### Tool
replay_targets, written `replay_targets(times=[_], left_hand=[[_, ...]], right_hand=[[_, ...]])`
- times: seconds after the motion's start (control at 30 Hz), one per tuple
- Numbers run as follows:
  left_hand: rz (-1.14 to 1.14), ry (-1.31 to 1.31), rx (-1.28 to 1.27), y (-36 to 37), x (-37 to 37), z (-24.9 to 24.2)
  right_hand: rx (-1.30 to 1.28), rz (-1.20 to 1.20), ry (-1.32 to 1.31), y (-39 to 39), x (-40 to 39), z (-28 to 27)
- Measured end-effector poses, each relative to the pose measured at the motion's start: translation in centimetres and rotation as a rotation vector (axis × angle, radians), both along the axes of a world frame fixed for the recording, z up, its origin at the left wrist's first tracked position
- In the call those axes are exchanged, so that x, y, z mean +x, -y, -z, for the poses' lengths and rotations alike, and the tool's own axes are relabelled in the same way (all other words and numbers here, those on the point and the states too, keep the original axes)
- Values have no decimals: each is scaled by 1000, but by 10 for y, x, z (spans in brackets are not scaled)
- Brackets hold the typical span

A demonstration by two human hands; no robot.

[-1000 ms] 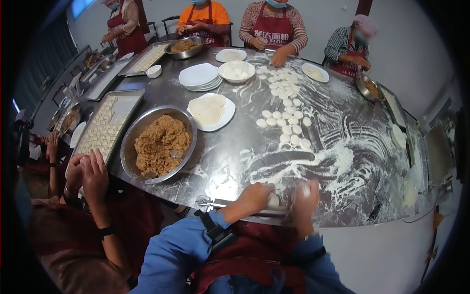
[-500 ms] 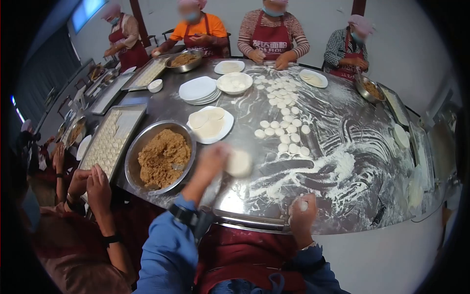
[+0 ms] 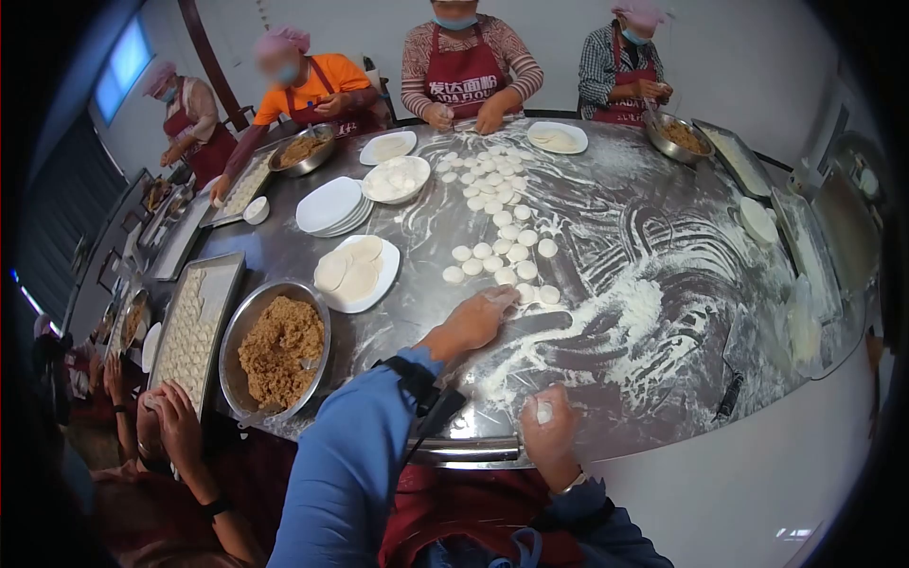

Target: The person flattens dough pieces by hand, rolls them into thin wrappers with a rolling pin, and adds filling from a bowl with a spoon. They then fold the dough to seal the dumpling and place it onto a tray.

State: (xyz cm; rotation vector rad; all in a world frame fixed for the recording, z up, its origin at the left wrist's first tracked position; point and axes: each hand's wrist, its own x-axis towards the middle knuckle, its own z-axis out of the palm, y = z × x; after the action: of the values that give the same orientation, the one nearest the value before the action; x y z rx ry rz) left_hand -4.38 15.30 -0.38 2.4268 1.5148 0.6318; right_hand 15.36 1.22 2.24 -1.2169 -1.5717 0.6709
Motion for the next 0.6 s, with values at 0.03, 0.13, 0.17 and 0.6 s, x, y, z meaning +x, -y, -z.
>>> replay_targets(times=[0.03,0.13,0.17,0.6], left_hand=[[24,-63,110,-2,4,3],[-25,-243,49,16,4,-12],[-20,-246,32,28,4,-22],[-186,309,-600,142,-7,-45]], right_hand=[[28,6,15,0,0,0],[60,0,33,4,2,-5],[86,-17,34,5,2,-7],[29,-66,39,1,-1,-24]])
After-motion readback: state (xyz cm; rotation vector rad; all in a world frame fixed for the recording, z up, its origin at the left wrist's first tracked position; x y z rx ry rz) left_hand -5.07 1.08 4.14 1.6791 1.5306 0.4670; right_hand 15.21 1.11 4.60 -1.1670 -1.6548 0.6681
